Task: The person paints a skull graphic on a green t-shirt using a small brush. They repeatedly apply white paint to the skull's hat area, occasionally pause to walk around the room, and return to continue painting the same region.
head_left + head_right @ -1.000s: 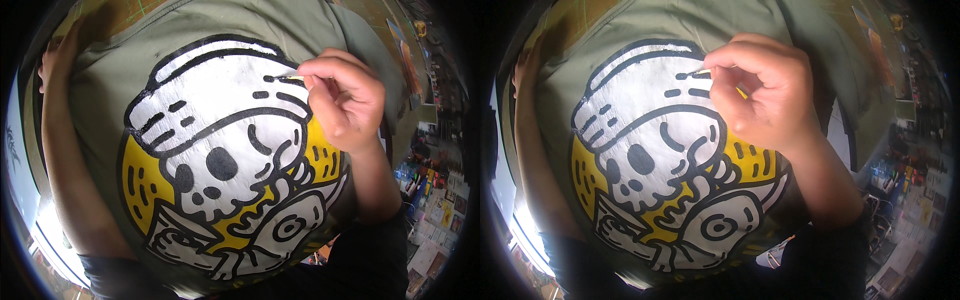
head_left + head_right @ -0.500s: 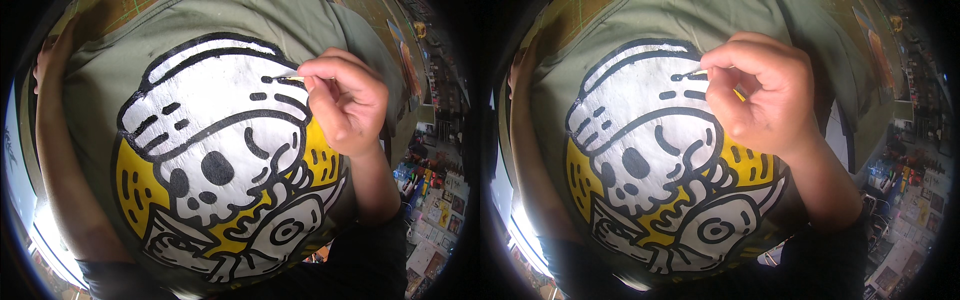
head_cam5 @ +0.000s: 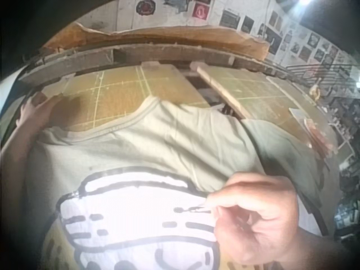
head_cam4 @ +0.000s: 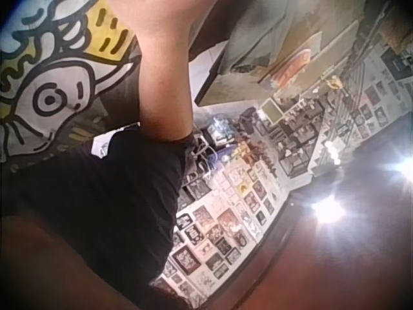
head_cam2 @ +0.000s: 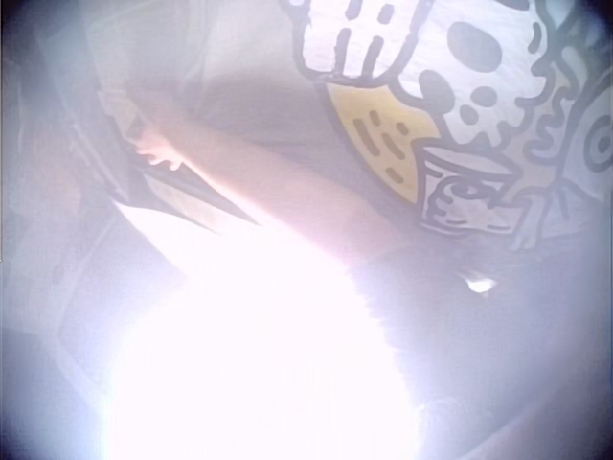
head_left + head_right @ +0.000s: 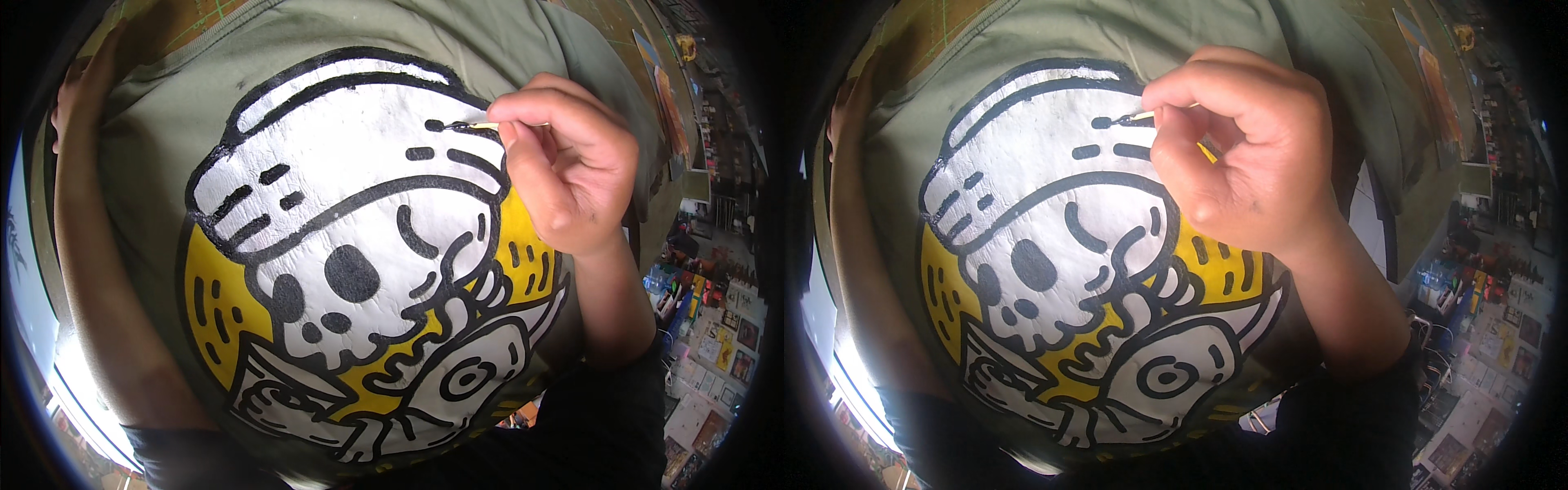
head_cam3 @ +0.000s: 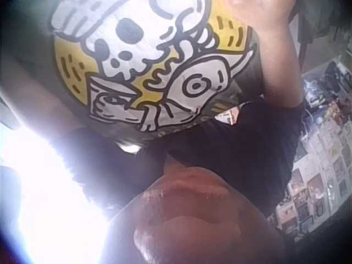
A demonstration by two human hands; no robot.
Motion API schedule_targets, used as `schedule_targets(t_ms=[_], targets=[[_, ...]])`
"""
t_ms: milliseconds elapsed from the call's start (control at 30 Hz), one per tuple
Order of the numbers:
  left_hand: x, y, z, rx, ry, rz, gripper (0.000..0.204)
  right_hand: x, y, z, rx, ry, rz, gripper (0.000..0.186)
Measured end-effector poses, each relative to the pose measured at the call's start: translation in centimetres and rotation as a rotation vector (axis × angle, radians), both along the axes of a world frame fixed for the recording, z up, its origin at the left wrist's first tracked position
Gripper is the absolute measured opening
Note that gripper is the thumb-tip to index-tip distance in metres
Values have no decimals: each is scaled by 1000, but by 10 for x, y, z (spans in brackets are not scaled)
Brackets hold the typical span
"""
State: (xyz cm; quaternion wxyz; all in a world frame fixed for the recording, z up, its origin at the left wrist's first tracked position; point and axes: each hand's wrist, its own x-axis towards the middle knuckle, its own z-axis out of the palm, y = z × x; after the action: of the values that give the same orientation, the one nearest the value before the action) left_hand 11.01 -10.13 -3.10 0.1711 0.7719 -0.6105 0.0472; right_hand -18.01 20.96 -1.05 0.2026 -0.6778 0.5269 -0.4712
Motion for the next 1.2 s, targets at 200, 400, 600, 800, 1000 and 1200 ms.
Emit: schedule_targets(t_ms=[200,400,600,800,1000,1200], targets=[[4,-8,-1,16,-2,-26,97,-1,2,0,4,-4,-9,19],[-1,0,1,35,5,-30,95,-3,3,-1,7,19,-21,17],[-7,2,4,62,1,-27,93,-2,2,2,-4,66,-5,16],[-7,4,4,32,-2,-43,90,-2,2,1,7,67,-1,17],[-7,3,5,9,6,-58,88,-1,-1,-3,-33,61,6,18],[-9,4,7,-15,13,-76,86,-1,0,-2,-28,76,16,18]])
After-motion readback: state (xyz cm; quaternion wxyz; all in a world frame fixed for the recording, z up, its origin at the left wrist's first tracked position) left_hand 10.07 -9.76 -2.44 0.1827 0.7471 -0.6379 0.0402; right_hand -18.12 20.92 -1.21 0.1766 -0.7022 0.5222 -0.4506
